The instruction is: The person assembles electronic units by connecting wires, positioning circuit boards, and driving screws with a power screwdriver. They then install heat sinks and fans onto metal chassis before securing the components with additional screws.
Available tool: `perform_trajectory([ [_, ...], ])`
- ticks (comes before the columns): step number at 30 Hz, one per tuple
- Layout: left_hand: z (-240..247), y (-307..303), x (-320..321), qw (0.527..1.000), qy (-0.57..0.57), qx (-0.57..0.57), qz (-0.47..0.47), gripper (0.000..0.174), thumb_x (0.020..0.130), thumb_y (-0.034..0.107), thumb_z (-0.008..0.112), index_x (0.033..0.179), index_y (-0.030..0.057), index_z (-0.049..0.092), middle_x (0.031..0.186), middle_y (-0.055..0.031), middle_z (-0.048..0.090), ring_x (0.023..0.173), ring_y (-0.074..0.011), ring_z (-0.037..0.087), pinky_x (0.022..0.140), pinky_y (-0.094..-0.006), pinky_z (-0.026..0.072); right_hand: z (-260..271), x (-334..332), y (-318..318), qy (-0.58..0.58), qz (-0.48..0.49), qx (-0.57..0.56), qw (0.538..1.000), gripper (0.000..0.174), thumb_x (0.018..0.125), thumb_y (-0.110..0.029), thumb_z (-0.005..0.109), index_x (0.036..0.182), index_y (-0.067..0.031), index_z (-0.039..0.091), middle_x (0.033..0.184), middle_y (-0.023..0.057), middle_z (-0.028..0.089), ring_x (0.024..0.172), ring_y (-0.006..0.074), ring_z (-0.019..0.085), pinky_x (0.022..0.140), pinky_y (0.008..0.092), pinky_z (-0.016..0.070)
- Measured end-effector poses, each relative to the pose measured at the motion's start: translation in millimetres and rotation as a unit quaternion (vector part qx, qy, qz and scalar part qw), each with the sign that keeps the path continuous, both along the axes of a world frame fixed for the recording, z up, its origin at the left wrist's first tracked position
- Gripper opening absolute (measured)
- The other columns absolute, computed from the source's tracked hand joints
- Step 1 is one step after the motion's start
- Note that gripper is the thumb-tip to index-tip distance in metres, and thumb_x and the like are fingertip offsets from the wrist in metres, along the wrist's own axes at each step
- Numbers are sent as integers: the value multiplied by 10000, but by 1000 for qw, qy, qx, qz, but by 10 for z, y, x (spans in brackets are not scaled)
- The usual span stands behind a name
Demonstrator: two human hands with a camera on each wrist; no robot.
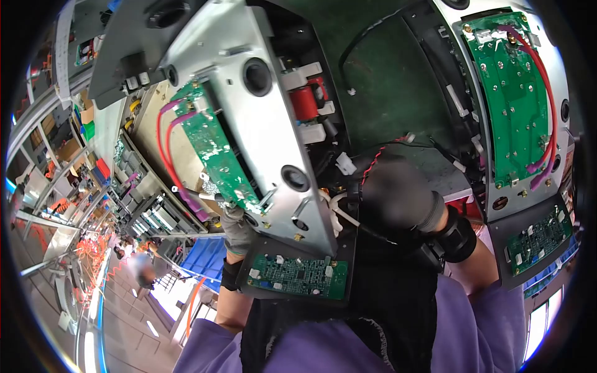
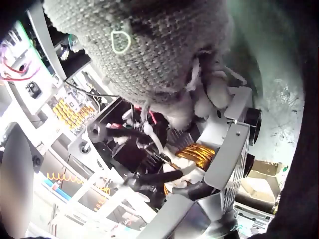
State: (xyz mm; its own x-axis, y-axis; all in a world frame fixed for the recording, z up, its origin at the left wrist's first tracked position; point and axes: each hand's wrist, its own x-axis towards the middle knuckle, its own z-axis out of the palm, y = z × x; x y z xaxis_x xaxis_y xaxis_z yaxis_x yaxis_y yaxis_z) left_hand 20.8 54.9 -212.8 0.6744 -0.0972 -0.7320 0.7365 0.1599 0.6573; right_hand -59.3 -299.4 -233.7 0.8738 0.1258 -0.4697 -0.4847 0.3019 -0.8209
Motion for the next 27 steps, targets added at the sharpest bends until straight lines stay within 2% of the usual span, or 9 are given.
perform_trajectory([
  [7, -78, 161, -145, 998, -19, 53, 8, 329, 850, 104, 595, 1160, -5, 566, 1080, -88, 637, 950, -210, 624, 857, -346, 520, -45, -49, -5, 13, 10, -41, 999, 198, 819, 56, 574, 1000, -6, 629, 727, 93, 607, 660, 150, 593, 621, 296, 481],
  [9, -109, 214, -184, 998, -25, 65, 9, 323, 851, 100, 589, 1156, -5, 567, 1073, -85, 638, 940, -203, 624, 847, -334, 520, -127, -111, 52, -35, 54, -138, 988, 220, 812, 57, 574, 1005, -31, 636, 739, 117, 611, 666, 200, 618, 624, 309, 485],
  [13, -225, 376, -238, 995, -40, 93, 4, 311, 853, 91, 576, 1149, -6, 570, 1057, -78, 641, 921, -188, 625, 829, -312, 522, -142, -171, 61, -24, 46, -68, 996, 197, 809, 24, 610, 994, -38, 637, 732, 134, 615, 669, 260, 630, 619, 329, 489],
  [16, -317, 486, -275, 993, -49, 111, -5, 303, 855, 85, 567, 1144, -7, 572, 1046, -73, 643, 907, -177, 625, 815, -296, 523, -135, -199, -42, -6, 110, -48, 993, 196, 796, 7, 638, 987, -34, 640, 801, 134, 631, 732, 283, 640, 636, 358, 493],
  [18, -380, 571, -299, 991, -53, 123, -15, 297, 856, 81, 561, 1140, -8, 573, 1038, -69, 644, 897, -170, 625, 805, -284, 524, -110, -115, -78, -181, 123, -189, 957, 177, 805, -55, 635, 982, -37, 646, 922, 131, 635, 843, 298, 629, 710, 389, 501],
  [19, -406, 617, -314, 990, -54, 130, -20, 295, 857, 78, 558, 1138, -8, 574, 1034, -68, 644, 892, -166, 625, 801, -279, 525, -123, -121, -65, -181, 123, -190, 957, 177, 805, -55, 635, 982, -37, 646, 922, 131, 635, 843, 298, 629, 710, 389, 501],
  [21, -442, 658, -317, 989, -56, 134, -30, 290, 858, 74, 552, 1135, -9, 575, 1027, -64, 645, 883, -159, 625, 791, -268, 525, -160, -134, -33, -247, 245, -322, 880, 191, 819, -137, 625, 978, -34, 647, 998, 124, 616, 922, 301, 604, 788, 412, 496],
  [25, -408, 593, -297, 992, -50, 112, -15, 269, 864, 77, 544, 1120, 0, 578, 1020, -62, 643, 881, -159, 625, 795, -275, 525, -80, -58, -87, -249, 247, -314, 882, 221, 830, -217, 620, 946, -30, 642, 978, 133, 606, 917, 303, 594, 812, 415, 494],
  [27, -380, 545, -279, 994, -49, 102, -9, 259, 867, 78, 540, 1112, 5, 579, 1017, -60, 642, 881, -159, 625, 796, -279, 525, -89, -80, -83, -277, 251, -357, 856, 237, 828, -242, 631, 929, -28, 642, 928, 123, 607, 883, 303, 595, 807, 411, 497],
])
